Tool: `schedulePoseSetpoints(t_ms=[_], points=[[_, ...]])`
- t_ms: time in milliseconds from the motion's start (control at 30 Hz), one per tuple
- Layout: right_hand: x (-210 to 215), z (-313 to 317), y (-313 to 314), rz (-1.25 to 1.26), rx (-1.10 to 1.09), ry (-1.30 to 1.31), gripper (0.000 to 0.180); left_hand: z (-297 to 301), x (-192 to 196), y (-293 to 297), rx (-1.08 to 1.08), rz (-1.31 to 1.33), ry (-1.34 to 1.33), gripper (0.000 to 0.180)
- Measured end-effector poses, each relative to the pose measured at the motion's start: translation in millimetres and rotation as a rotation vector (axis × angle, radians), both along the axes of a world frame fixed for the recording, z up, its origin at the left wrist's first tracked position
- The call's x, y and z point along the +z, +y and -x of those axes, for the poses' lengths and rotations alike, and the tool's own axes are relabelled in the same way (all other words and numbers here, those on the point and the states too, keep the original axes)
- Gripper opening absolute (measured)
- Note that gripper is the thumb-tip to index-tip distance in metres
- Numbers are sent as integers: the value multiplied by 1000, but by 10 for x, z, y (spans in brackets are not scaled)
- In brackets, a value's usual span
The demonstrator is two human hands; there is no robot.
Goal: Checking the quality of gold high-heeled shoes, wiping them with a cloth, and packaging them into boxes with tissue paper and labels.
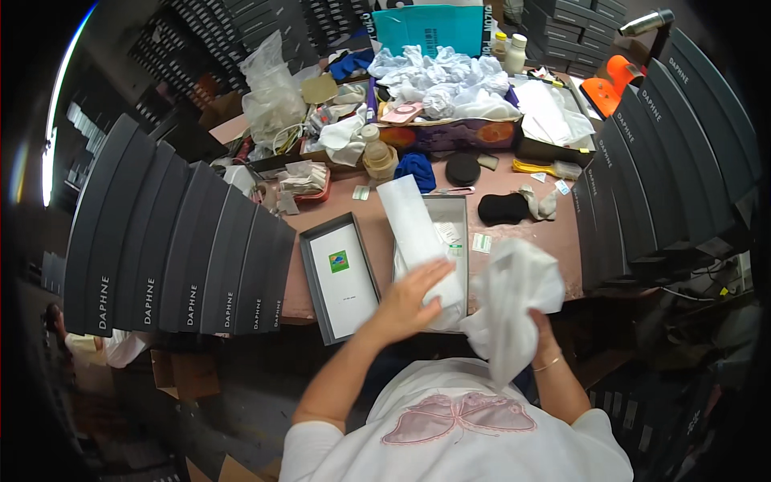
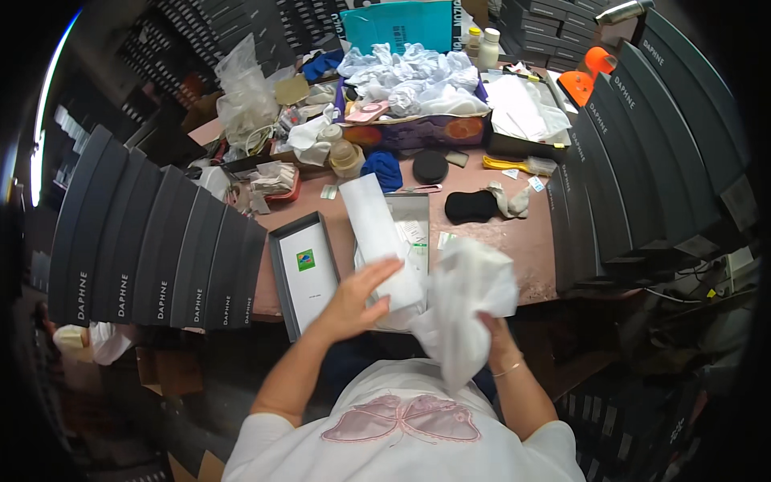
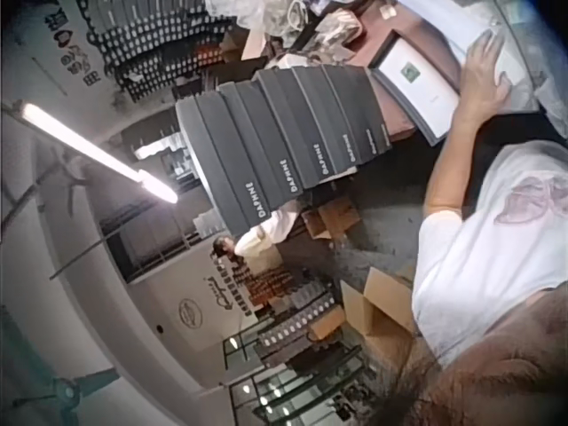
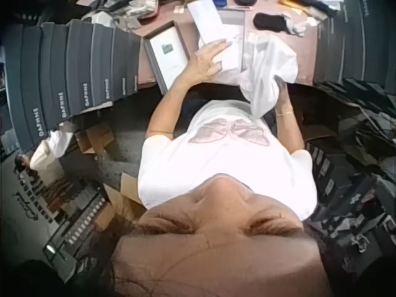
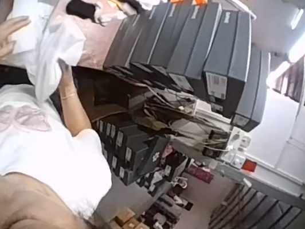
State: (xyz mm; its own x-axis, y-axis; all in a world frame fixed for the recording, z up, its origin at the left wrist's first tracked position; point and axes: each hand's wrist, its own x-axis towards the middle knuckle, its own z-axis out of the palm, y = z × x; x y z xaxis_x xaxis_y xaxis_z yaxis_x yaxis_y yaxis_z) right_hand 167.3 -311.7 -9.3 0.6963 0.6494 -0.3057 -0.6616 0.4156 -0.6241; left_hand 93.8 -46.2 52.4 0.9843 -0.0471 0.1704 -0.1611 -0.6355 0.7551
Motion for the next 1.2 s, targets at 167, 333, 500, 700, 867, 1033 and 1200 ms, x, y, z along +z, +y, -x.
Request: schedulePoseSetpoints(t_ms=[167,333,500,700,867,1033,1200], points=[[64,-304,-257,-55,-118,64,64,-433,-830,553,-193,-782,14,52],[584,-563,213,252,61,-129,50,-631,-983,316,-502,-723,379,36],[84,-883,1287,603,383,-840,47,-456,-1588,85,-257,-572,127,40],[-372,-538,1757,1038,84,-1616,48,-119,-1342,64,-44,-537,-66,38],[-602,-747,1420,1257,226,-1799,36,477,-1043,259,314,-141,-165,38],[-532,-524,1498,1101,116,-1817,43,801,-1291,456,678,-90,358,23],[-477,-518,1468,1166,265,-1803,52,773,-1414,661,670,-226,346,23]])
